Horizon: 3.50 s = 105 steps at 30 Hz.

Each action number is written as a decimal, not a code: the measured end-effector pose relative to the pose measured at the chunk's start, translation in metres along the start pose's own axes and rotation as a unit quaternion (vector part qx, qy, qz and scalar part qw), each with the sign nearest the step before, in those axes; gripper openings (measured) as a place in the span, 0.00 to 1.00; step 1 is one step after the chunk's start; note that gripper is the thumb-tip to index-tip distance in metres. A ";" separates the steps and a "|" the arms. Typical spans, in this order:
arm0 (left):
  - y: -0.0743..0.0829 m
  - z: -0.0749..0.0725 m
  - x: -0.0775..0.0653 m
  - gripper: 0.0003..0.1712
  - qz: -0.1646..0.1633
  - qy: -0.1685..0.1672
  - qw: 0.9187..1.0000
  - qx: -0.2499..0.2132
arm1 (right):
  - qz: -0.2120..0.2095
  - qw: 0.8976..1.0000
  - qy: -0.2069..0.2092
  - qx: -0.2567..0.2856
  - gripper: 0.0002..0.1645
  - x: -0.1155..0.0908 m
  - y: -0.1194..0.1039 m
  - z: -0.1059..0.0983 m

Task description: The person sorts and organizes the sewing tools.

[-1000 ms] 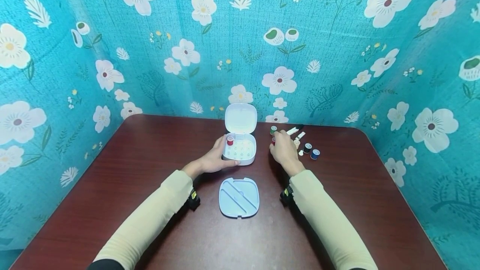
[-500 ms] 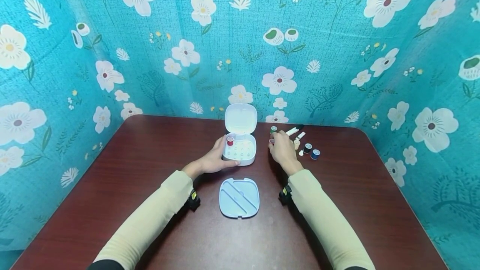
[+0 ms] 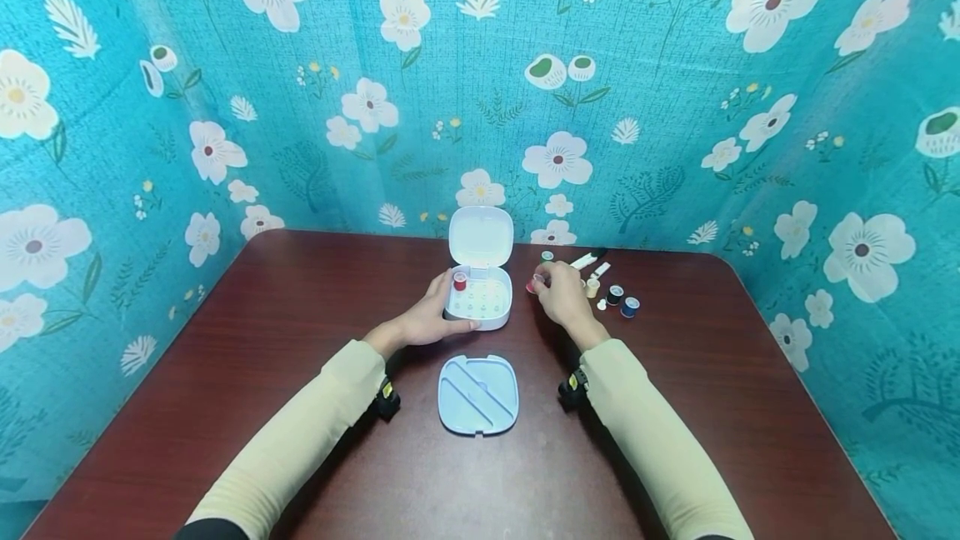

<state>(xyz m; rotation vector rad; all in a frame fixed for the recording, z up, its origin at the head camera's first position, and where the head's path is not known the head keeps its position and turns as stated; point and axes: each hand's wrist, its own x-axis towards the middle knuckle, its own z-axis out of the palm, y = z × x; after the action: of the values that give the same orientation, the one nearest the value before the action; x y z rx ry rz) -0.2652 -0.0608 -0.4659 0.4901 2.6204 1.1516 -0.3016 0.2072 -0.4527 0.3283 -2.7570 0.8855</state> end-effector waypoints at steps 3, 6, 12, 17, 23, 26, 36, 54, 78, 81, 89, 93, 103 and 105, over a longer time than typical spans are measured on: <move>0.001 0.000 0.000 0.69 0.003 0.001 1.000 0.000 | 0.002 1.000 0.003 0.013 0.13 0.000 -0.001 -0.001; 0.000 0.000 0.000 0.69 0.004 0.001 1.000 0.001 | 0.003 1.000 0.004 0.025 0.15 -0.001 -0.003 -0.001; -0.001 0.000 0.001 0.70 -0.001 0.002 1.000 -0.001 | -0.011 0.999 0.012 0.037 0.15 0.000 -0.010 -0.002; -0.001 0.001 0.002 0.70 -0.005 0.002 1.000 0.001 | -0.017 0.999 0.016 0.036 0.14 0.001 -0.014 -0.002; -0.001 0.000 0.002 0.70 -0.007 -0.002 1.000 0.000 | -0.026 0.998 0.017 0.054 0.13 0.001 -0.020 -0.002; -0.001 0.000 0.001 0.69 -0.006 -0.003 1.000 0.002 | -0.029 0.997 0.014 0.064 0.14 0.001 -0.023 -0.002; 0.000 -0.001 0.001 0.69 -0.002 -0.004 1.000 0.005 | -0.044 0.996 0.011 0.080 0.13 0.002 -0.030 0.001; 0.001 -0.001 0.000 0.69 0.010 -0.001 1.000 -0.004 | -0.064 0.995 0.002 0.080 0.13 0.010 -0.050 0.012; 0.003 -0.003 -0.002 0.69 0.004 -0.003 1.000 0.005 | -0.081 0.995 -0.047 0.031 0.11 0.023 -0.074 0.027; 0.003 -0.002 -0.002 0.68 0.006 0.000 1.000 0.005 | -0.080 0.995 -0.053 0.025 0.11 0.024 -0.074 0.028; 0.006 -0.002 -0.004 0.67 0.018 0.011 1.000 0.002 | -0.082 0.994 -0.067 0.016 0.10 0.027 -0.076 0.031; 0.006 -0.002 -0.003 0.67 0.027 0.016 0.999 0.003 | -0.083 0.994 -0.076 0.007 0.10 0.029 -0.076 0.035; 0.005 0.002 0.001 0.68 0.054 0.043 0.998 0.006 | -0.096 0.992 -0.077 -0.039 0.08 0.034 -0.076 0.043; 0.004 0.003 0.002 0.68 0.053 0.042 0.998 0.007 | -0.094 0.992 -0.078 -0.044 0.08 0.034 -0.076 0.044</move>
<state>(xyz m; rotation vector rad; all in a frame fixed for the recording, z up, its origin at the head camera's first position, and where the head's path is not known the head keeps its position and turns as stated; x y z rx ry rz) -0.2652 -0.0554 -0.4647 0.6016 2.7055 1.2107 -0.3193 0.1161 -0.4367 0.6543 -2.8353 0.7181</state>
